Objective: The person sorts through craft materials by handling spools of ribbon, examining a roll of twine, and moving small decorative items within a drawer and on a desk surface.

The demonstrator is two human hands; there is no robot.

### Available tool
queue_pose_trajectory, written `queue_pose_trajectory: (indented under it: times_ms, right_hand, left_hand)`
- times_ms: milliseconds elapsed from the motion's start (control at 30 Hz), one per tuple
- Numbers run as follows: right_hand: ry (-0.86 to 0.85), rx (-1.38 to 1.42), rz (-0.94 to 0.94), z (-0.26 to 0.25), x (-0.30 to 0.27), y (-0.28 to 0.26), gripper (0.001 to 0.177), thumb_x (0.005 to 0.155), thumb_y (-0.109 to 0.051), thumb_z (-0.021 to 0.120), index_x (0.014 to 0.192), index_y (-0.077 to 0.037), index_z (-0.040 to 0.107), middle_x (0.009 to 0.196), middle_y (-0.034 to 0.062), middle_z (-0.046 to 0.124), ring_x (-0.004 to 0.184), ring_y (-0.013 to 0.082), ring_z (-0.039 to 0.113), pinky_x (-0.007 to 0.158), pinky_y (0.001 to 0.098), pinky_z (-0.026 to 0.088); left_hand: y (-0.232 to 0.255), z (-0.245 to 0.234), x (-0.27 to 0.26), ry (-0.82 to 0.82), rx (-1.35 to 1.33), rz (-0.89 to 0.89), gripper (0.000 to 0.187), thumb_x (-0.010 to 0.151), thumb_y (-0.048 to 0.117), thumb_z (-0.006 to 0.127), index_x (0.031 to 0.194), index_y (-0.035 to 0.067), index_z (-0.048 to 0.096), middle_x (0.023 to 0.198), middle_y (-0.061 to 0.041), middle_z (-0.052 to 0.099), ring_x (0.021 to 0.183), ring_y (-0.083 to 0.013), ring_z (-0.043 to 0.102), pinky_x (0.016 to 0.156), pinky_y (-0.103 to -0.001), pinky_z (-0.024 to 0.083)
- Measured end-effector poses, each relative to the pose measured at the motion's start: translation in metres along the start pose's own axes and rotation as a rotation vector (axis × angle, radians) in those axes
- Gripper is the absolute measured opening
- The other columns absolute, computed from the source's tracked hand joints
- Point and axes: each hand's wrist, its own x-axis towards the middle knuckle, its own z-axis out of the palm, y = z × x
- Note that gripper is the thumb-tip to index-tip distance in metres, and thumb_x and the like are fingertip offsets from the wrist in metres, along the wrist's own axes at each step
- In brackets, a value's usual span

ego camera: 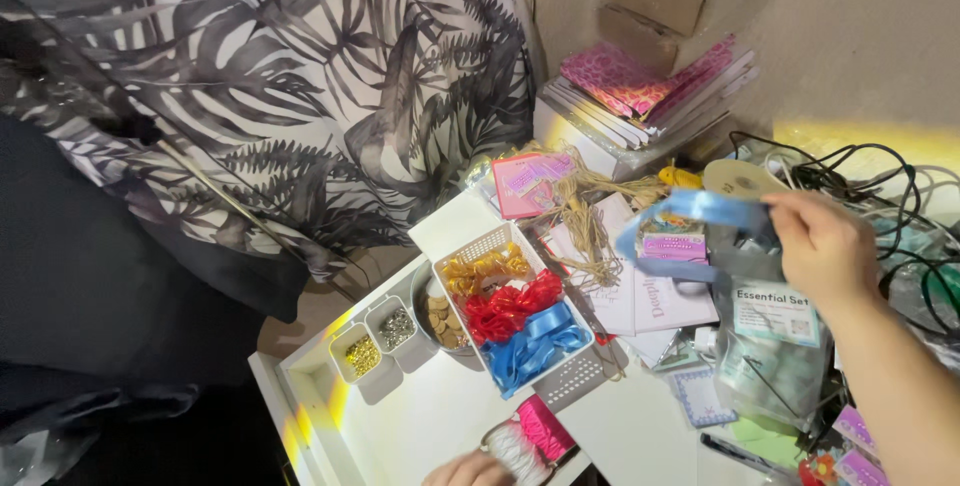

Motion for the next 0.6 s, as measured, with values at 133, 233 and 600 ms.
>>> queue_pose_trajectory:
  times_ms: [133,233,600]
  right_hand:
    - [-0.13,0.229,0.017,-0.016,-0.062,-0.055,0.022,0.091,0.001,0.052,0.1,-0.014,0.066,0.078,0.004,0.064,0.043,0.0117,0.047,0.03,0.0226,0.042]
    - [-0.344,0.622,0.312,-0.005,-0.108,-0.088,0.029,0.082,0.006,0.048,0.095,-0.006,0.072,0.099,0.008,0.072,0.097,0.0177,0.064,0.096,0.0272,0.044]
    - [-1.075,0.93,0.554,0.022,-0.204,-0.17,0.095,0.05,-0.043,0.087,0.133,-0.023,0.045,0.109,0.0058,0.069,0.092,0.0171,0.07,0.086,0.025,0.05]
  left_hand:
    - [0.039,-0.026,0.042,0.094,-0.195,0.029,0.052,0.086,0.065,0.04,0.089,0.018,0.065,0.093,-0.002,0.067,0.081,-0.021,0.067,0.063,-0.035,0.051]
    - [0.061,-0.056,0.054,-0.084,-0.509,-0.247,0.057,0.075,0.051,0.061,0.115,0.011,0.056,0.116,-0.006,0.061,0.106,-0.0225,0.059,0.088,-0.033,0.044]
    - [0.043,-0.073,0.0,-0.701,-0.588,-0.732,0.047,0.074,0.056,0.055,0.112,0.029,0.049,0.103,0.004,0.067,0.099,-0.0147,0.066,0.081,-0.028,0.048]
